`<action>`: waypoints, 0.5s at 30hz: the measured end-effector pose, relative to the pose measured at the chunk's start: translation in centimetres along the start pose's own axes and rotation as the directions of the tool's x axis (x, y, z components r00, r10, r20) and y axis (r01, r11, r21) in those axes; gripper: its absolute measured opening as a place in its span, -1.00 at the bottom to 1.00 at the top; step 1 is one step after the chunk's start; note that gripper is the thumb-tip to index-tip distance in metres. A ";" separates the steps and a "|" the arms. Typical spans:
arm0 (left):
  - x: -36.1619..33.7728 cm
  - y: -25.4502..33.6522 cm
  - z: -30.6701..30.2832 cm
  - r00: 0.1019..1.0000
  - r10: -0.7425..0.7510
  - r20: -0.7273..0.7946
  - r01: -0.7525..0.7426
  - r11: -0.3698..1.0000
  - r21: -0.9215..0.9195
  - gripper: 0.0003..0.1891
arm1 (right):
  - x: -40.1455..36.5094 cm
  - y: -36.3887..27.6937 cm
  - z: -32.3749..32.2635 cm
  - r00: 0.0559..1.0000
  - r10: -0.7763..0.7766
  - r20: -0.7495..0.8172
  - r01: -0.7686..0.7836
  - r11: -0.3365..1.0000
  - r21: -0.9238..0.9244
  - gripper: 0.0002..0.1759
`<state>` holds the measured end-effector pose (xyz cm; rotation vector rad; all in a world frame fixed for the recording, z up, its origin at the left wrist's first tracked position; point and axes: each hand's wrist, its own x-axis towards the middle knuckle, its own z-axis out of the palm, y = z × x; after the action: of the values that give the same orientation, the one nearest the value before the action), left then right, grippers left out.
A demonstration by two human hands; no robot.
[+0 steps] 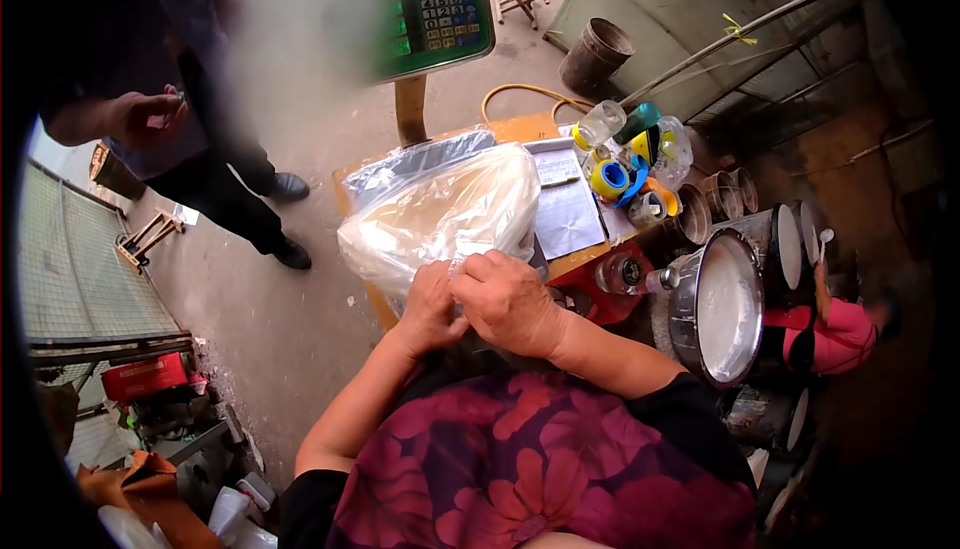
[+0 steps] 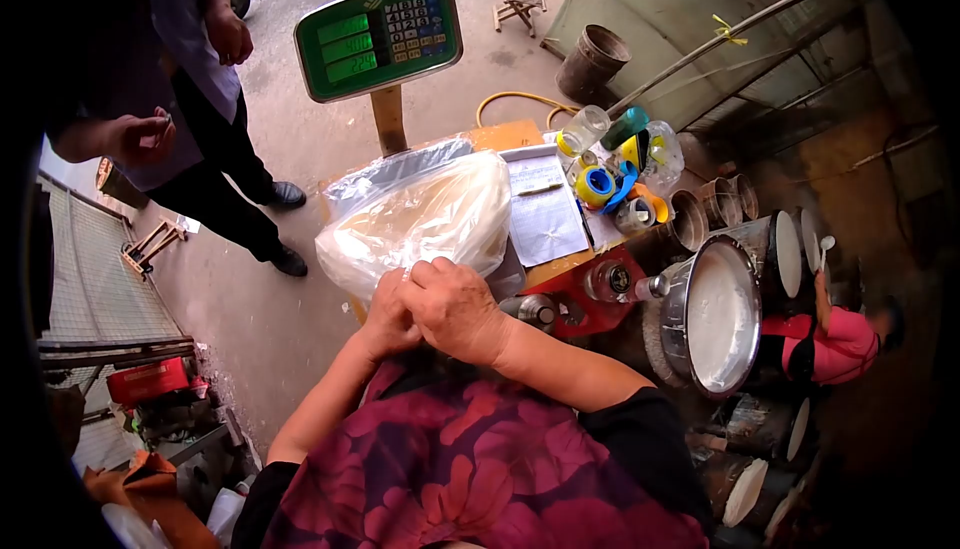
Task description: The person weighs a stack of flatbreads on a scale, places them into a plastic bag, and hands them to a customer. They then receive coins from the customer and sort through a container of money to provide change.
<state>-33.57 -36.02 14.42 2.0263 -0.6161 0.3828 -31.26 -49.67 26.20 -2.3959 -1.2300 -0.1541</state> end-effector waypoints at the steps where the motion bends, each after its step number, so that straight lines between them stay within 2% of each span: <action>1: -0.4 -0.3 0.4 0.998 -0.030 -0.058 0.032 0.999 0.022 -0.59 | 0.0 -0.2 0.4 1.000 -0.018 0.006 0.018 0.999 0.028 -0.87; 3: -0.2 0.3 0.9 0.981 -0.087 -0.176 0.099 0.993 0.061 -0.55 | -0.4 -1.1 1.3 0.998 -0.057 0.018 0.055 0.995 0.085 -0.86; 4: 0.0 0.8 0.7 0.973 -0.114 -0.199 0.132 0.988 0.080 -0.52 | -0.5 -1.4 1.0 0.986 -0.123 0.109 0.106 0.984 0.145 -0.78; 7: 0.1 -0.3 0.5 0.980 0.082 -0.181 -0.050 0.984 0.171 -0.54 | 0.6 -1.2 -0.5 0.989 0.000 -0.145 0.034 0.971 0.237 -0.67; 8: 0.0 -0.2 0.3 0.992 -0.080 -0.100 0.084 0.996 0.043 -0.62 | 0.8 -0.5 -1.2 0.985 0.080 -0.154 -0.052 0.983 0.175 -0.59; 9: 0.4 -0.3 0.8 0.986 -0.073 -0.148 0.081 0.996 0.047 -0.70 | 0.9 0.3 -1.1 0.963 0.160 -0.215 -0.147 0.986 0.075 -0.62; 11: 1.0 0.3 0.0 0.992 -0.075 -0.097 0.078 0.997 0.025 -0.75 | -0.2 2.5 -0.1 0.938 0.337 0.081 -0.347 0.908 0.235 -0.76; 12: 1.5 0.6 -0.5 0.986 -0.165 -0.011 0.165 0.986 -0.026 -0.76 | -0.4 3.6 0.8 0.935 0.324 0.143 -0.353 0.884 0.307 -0.86; 14: 2.2 0.8 -1.4 0.928 -0.332 0.169 0.351 0.931 -0.102 -0.78 | -0.5 3.9 0.8 0.962 0.272 0.023 -0.263 0.903 0.341 -0.88; 15: 2.3 0.9 -1.8 0.888 -0.425 0.178 0.460 0.840 -0.287 -0.78 | -0.5 3.9 0.5 0.969 0.246 -0.036 -0.218 0.909 0.354 -0.89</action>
<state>-32.24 -35.44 17.07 1.8055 -0.2328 -0.1043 -28.50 -51.81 24.33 -2.1776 -0.8434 0.0398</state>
